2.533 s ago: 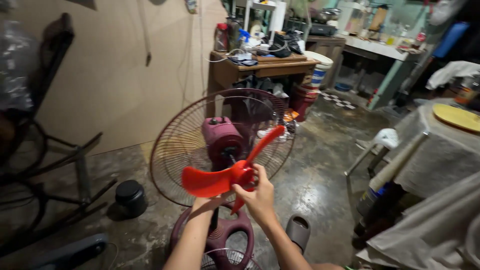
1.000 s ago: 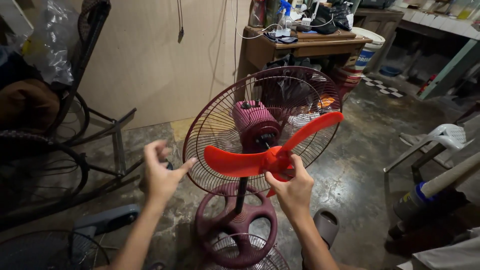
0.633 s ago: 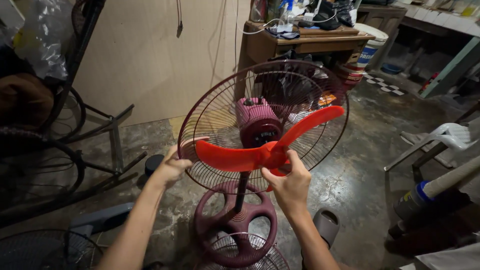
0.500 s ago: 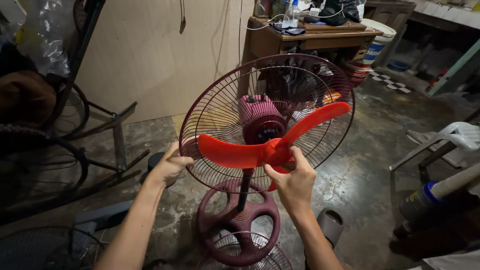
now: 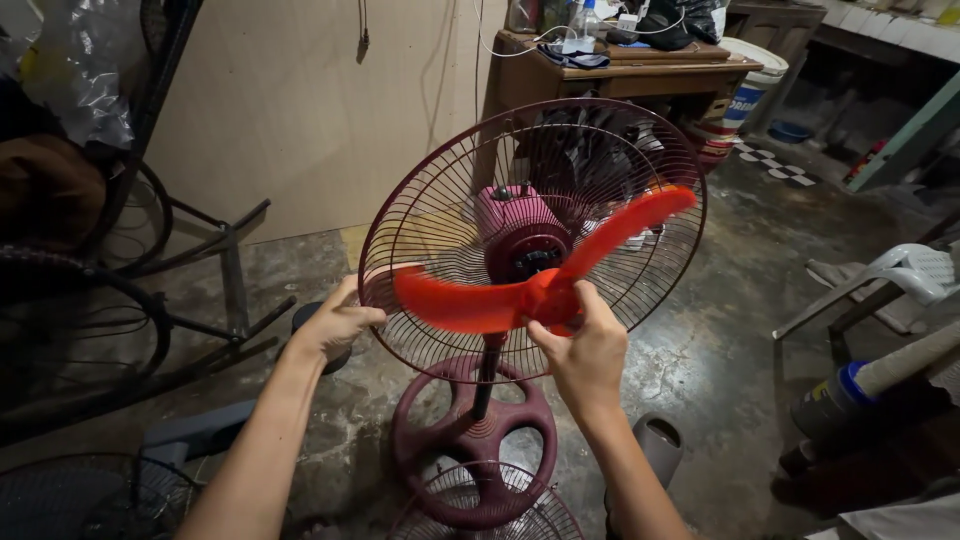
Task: The person assembles a standing electric fan by attaching the red fan blades to the motor shaft, securing them with a black nut, and then fitting the front wire cage over the blades. The person repeatedly removes and reattaches the blades and cage during the process.
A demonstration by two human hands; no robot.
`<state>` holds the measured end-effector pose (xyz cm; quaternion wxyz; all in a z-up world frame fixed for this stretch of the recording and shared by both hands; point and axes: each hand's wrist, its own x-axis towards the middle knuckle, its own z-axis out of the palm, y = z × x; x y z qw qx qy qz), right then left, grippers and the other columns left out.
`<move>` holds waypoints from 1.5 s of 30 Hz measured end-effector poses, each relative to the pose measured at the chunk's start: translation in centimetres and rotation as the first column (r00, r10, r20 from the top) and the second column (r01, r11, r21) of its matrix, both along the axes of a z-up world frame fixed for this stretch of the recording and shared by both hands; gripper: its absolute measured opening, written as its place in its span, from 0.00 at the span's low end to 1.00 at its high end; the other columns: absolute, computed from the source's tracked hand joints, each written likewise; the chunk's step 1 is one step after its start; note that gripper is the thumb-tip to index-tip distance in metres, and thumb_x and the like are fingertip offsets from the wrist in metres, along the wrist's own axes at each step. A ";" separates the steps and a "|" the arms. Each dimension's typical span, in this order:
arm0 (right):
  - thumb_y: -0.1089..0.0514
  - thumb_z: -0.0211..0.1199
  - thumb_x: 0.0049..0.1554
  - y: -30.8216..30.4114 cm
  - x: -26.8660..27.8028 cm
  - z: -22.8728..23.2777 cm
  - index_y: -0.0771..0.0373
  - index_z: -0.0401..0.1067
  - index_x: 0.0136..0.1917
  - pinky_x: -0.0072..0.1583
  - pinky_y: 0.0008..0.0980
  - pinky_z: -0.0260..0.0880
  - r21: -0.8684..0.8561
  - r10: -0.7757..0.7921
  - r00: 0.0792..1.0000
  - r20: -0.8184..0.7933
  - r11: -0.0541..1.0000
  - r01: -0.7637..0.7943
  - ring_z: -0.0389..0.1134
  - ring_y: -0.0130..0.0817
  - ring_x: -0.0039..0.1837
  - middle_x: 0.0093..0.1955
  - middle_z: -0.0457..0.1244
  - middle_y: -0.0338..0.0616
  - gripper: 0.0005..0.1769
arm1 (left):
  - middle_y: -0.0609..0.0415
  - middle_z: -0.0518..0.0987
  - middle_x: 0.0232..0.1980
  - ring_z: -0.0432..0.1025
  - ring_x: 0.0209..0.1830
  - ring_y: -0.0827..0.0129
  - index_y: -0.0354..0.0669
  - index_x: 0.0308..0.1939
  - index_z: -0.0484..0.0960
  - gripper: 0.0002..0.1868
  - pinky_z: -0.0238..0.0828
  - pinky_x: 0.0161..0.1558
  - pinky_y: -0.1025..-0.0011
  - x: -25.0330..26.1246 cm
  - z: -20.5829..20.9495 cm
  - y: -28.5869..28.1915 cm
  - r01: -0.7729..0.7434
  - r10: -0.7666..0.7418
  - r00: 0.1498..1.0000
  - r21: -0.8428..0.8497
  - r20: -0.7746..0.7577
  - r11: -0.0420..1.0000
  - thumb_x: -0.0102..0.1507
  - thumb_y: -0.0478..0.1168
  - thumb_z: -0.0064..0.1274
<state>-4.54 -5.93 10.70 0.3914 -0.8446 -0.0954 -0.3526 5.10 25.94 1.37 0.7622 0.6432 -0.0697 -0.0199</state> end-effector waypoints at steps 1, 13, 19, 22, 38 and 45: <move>0.60 0.77 0.42 0.0 -0.1 -0.1 0.69 0.72 0.58 0.53 0.36 0.76 -0.061 -0.020 0.999 0.041 0.998 0.023 0.76 0.41 0.50 0.48 0.71 0.51 0.31 | 0.49 0.77 0.64 0.73 0.60 0.61 0.41 0.69 0.71 0.38 0.72 0.55 0.65 0.0 -0.3 0.2 -0.021 0.021 0.999 0.023 -0.032 1.000 0.53 0.20 0.52; 0.62 0.76 0.44 -0.3 -0.8 -0.4 0.68 0.69 0.63 0.55 0.34 0.79 0.002 0.001 1.000 0.015 1.000 -0.001 0.76 0.40 0.53 0.52 0.69 0.51 0.35 | 0.49 0.77 0.66 0.70 0.67 0.63 0.36 0.69 0.71 0.38 0.65 0.64 0.66 -0.8 0.4 -0.9 0.162 -0.167 0.964 0.040 0.206 0.986 0.52 0.19 0.44; 0.62 0.77 0.43 -0.5 -2.6 -1.4 0.69 0.69 0.65 0.55 0.38 0.76 -0.135 -0.075 0.992 0.101 0.987 0.089 0.73 0.46 0.55 0.57 0.67 0.55 0.37 | 0.43 0.78 0.63 0.72 0.63 0.60 0.27 0.68 0.72 0.36 0.67 0.65 0.65 -1.7 1.5 -2.0 0.226 -0.193 0.925 -0.065 0.326 0.972 0.53 0.23 0.46; 0.61 0.77 0.43 -0.7 -2.8 -1.7 0.67 0.70 0.65 0.56 0.39 0.76 -0.145 -0.085 0.993 0.083 0.985 0.097 0.73 0.45 0.55 0.57 0.67 0.53 0.37 | 0.45 0.77 0.64 0.71 0.64 0.62 0.31 0.68 0.70 0.41 0.65 0.65 0.65 -2.7 2.9 -2.6 0.133 -0.104 0.976 -0.147 0.190 0.980 0.47 0.23 0.42; 0.57 0.81 0.41 -0.4 0.0 -2.4 0.64 0.71 0.62 0.50 0.40 0.76 -0.211 -0.100 0.983 0.151 0.969 0.131 0.73 0.45 0.51 0.54 0.66 0.51 0.38 | 0.39 0.71 0.72 0.65 0.74 0.52 0.35 0.76 0.59 0.55 0.58 0.72 0.55 -1.1 4.8 -1.2 0.392 -0.355 0.910 -0.165 0.214 0.905 0.40 0.36 0.52; 0.57 0.80 0.41 -0.3 -0.1 -2.2 0.68 0.70 0.64 0.50 0.40 0.76 -0.148 -0.074 0.988 0.135 0.985 0.094 0.73 0.45 0.51 0.53 0.66 0.53 0.39 | 0.42 0.70 0.73 0.65 0.74 0.55 0.36 0.75 0.61 0.54 0.58 0.76 0.58 -0.8 4.7 -1.3 0.420 -0.385 0.897 -0.146 0.219 0.896 0.41 0.29 0.49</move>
